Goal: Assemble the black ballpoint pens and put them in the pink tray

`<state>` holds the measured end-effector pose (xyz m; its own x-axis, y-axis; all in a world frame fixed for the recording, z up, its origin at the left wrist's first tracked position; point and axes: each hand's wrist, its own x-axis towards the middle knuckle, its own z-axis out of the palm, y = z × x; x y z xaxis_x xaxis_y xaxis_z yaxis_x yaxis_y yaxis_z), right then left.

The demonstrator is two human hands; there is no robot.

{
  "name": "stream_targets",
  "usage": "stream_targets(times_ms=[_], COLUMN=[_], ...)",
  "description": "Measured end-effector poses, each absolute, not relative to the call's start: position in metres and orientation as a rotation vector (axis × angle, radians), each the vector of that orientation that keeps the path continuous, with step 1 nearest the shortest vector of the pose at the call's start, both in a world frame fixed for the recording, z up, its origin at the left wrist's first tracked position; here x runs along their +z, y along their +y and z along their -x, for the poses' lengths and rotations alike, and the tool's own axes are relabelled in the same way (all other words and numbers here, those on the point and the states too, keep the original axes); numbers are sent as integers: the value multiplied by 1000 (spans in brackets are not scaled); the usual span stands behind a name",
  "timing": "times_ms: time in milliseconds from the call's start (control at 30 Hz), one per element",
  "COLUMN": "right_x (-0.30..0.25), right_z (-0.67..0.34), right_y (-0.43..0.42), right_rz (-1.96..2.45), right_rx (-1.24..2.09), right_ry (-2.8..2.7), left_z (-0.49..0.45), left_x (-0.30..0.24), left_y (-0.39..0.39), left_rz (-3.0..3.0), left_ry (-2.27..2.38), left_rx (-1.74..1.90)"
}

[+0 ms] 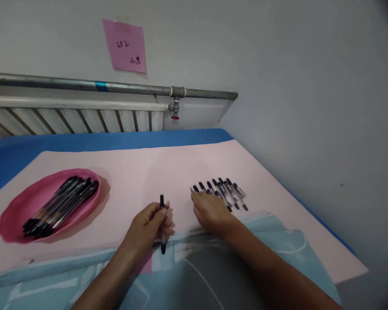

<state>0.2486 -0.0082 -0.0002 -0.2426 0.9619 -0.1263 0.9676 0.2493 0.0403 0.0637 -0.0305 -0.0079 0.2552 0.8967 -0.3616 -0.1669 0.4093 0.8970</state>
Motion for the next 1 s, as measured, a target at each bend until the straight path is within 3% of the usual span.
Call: stream_targets(times_ms=[333,433,500,600,667,767,1000], right_x=[2,6,7,9,11,15,11], right_z=[-236,-238,-240,-240,-239,-237,-234], right_y=[-8,-5,-3,-3,-4,-5,-6], right_rz=[-1894,-2222,-2421,-2371,-2296,-2306,-2170], right_rx=[-374,-840,-1447,-2475,-2896,-3164,-3279], right_ry=[2532,2664,2625,2344,2197,2098,2134], left_z=[-65,-63,-62,-61,-61,-60,-59], left_x=[-1,2,5,7,5,1,0], left_y=[-33,-35,-35,-35,-35,-35,-35], left_rz=[-896,-1008,-1086,-1161,-1192,-1235,-1307], left_ry=[995,995,1016,1034,1038,1027,1016], left_rx=[830,805,803,776,761,749,734])
